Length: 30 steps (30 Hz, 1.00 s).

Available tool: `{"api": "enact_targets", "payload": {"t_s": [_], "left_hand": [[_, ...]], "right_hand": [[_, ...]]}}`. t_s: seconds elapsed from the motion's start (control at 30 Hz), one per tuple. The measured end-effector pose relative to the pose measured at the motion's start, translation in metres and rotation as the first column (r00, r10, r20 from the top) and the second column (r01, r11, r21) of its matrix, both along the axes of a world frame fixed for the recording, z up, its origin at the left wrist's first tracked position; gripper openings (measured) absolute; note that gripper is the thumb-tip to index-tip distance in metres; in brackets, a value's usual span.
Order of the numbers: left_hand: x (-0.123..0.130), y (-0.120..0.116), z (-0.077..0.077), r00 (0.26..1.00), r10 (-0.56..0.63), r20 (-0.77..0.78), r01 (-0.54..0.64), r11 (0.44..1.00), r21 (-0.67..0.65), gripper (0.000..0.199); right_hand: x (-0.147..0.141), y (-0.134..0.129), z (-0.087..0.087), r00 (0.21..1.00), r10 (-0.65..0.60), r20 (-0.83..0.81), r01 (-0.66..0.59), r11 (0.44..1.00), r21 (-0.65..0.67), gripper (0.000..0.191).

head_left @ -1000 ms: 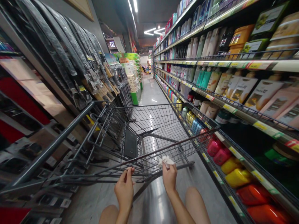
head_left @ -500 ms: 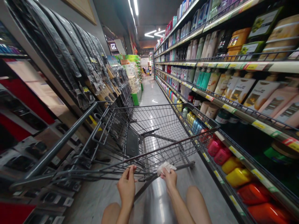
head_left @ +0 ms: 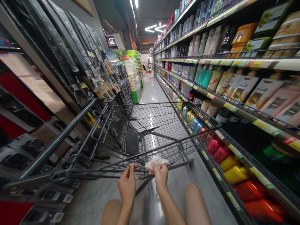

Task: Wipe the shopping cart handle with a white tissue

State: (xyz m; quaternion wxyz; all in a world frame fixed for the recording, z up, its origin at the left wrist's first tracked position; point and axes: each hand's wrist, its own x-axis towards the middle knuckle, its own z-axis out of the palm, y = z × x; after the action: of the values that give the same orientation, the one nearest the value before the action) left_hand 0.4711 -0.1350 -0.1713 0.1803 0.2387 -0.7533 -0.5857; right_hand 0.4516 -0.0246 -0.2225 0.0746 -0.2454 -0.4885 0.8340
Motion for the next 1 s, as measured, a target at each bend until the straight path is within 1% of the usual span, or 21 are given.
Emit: {"api": "enact_targets", "payload": {"t_s": [0.07, 0.17, 0.33, 0.4, 0.5, 0.6, 0.7, 0.83, 0.9, 1.0], "left_hand": [[0.000, 0.000, 0.000, 1.000, 0.002, 0.006, -0.002, 1.000, 0.014, 0.048], [0.000, 0.001, 0.000, 1.000, 0.016, -0.001, -0.016, 1.000, 0.025, 0.049], [0.002, 0.003, 0.001, 1.000, 0.019, 0.004, -0.019, 1.000, -0.009, 0.051], [0.003, 0.003, 0.001, 1.000, 0.008, 0.001, -0.008, 1.000, -0.025, 0.048], [0.005, 0.001, -0.001, 1.000, -0.010, -0.005, 0.010, 0.999, -0.041, 0.045], [0.007, 0.001, -0.005, 1.000, -0.022, -0.013, 0.022, 0.999, -0.026, 0.046], [0.008, 0.001, -0.009, 1.000, -0.021, -0.021, 0.020, 1.000, -0.013, 0.045], [0.006, 0.001, -0.011, 1.000, -0.021, 0.004, 0.021, 1.000, -0.019, 0.046], [0.006, 0.001, -0.011, 1.000, -0.027, 0.010, 0.027, 0.999, -0.023, 0.049], [0.005, 0.001, -0.011, 1.000, -0.025, -0.006, 0.025, 0.999, -0.024, 0.049]], "right_hand": [[-0.001, -0.001, -0.001, 1.000, -0.016, 0.018, 0.016, 0.999, 0.035, 0.035], [-0.002, -0.001, -0.012, 0.998, -0.035, 0.050, 0.033, 0.998, 0.046, 0.035], [0.000, -0.003, -0.043, 0.998, -0.022, 0.062, 0.020, 0.999, 0.033, 0.033], [0.001, -0.004, -0.057, 0.995, -0.025, 0.095, 0.023, 0.999, 0.022, 0.032], [-0.001, -0.005, -0.077, 0.984, -0.061, 0.165, 0.061, 0.998, 0.008, 0.033], [-0.006, -0.003, -0.090, 0.975, -0.074, 0.212, 0.072, 0.997, 0.015, 0.029], [-0.010, 0.003, -0.095, 0.965, -0.061, 0.253, 0.054, 0.998, 0.036, 0.022], [-0.012, 0.015, -0.093, 0.960, -0.042, 0.278, 0.018, 0.996, 0.090, 0.020], [-0.011, 0.025, -0.092, 0.954, -0.060, 0.294, 0.023, 0.992, 0.126, 0.020], [-0.009, 0.041, -0.092, 0.931, -0.120, 0.346, 0.060, 0.982, 0.177, 0.017]]}}
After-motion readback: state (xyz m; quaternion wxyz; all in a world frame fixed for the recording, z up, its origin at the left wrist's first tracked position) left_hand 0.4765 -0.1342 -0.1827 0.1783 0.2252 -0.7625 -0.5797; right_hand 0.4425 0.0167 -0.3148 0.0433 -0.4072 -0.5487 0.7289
